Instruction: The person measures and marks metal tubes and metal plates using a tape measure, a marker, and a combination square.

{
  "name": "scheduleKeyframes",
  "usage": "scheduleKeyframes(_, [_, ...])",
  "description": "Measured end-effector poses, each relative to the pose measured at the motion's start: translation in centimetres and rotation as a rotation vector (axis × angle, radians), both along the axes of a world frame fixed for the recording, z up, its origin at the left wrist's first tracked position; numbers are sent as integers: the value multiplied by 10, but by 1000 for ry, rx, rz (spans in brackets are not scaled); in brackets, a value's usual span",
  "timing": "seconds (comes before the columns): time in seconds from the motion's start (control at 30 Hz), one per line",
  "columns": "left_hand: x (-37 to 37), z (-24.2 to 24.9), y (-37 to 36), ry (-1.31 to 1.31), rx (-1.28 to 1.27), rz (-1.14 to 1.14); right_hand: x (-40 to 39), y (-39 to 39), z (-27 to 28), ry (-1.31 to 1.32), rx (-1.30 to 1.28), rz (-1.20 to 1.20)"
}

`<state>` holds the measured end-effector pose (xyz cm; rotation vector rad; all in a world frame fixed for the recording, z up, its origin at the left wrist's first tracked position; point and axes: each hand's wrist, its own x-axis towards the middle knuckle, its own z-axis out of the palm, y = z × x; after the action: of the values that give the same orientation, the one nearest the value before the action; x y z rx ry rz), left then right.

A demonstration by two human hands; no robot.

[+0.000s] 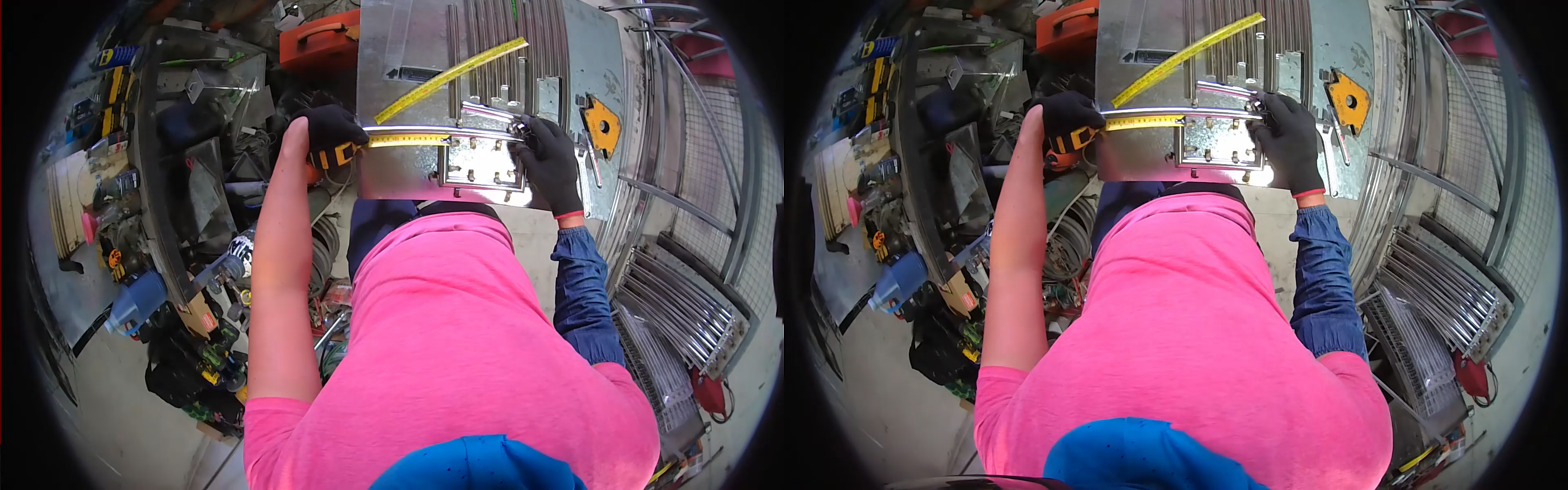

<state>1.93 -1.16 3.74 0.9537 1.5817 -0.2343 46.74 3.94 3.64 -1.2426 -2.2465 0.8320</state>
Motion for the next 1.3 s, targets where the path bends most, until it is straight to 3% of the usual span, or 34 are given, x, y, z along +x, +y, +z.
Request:
scheduleKeyframes(0.17, [1,7,2,45,-25,-42,-5,-2,1,59,40,-49])
scheduleKeyframes(0.23, [-7,-1,2,35,40,-120,-8,-4,0,-22,316,-82])
scheduleKeyframes(0.37, [-11,-12,4,7,16,-90,-42,-39,15,41,275,-180])
scheduleKeyframes(0.43, [-19,-30,1,-101,56,-59,-72,-70,16,333,-252,-255])
scheduleKeyframes(0.47, [-21,-30,1,-110,60,-64,-93,-83,18,616,-749,-298])
scheduleKeyframes(0.5, [-19,-27,2,-75,92,-114,-108,-89,30,469,-899,-272])
scheduleKeyframes(0.57, [-12,-15,4,-6,158,-219,-146,-97,40,592,-1457,-329])
scheduleKeyframes(0.6, [-11,-6,5,-20,140,-224,-159,-101,22,904,-1611,-187])
scheduleKeyframes(0.7, [-12,-10,3,-38,188,-248,-192,-112,5,913,-1797,-298])
scheduleKeyframes(0.73, [-13,-15,4,-37,216,-288,-203,-113,-11,928,-1793,-314])
scheduleKeyframes(0.8, [-17,-29,1,-58,222,-297,-224,-115,-41,1208,-1825,-136])
scheduleKeyframes(0.83, [-19,-32,1,-72,233,-284,-236,-116,-31,1230,-1815,-155])
scheduleKeyframes(0.9, [-21,-34,4,-113,183,-272,-253,-115,-15,899,-1548,-517])
scheduleKeyframes(1.03, [-25,-21,0,-186,157,-215,-257,-121,-25,880,-1543,-613])
scheduleKeyframes(1.07, [-44,-46,1,-253,642,-812,-260,-120,-26,906,-1523,-617])
scheduleKeyframes(1.1, [-52,-44,-1,-249,652,-840,-262,-121,-28,908,-1517,-652])
scheduleKeyframes(1.17, [-59,-31,-14,-444,870,-679,-265,-122,-25,944,-1481,-692])
scheduleKeyframes(1.23, [-54,-27,-13,-418,416,-302,-265,-121,-29,954,-1503,-694])
scheduleKeyframes(1.3, [-54,-19,-19,-390,498,-355,-264,-123,-27,968,-1491,-698])
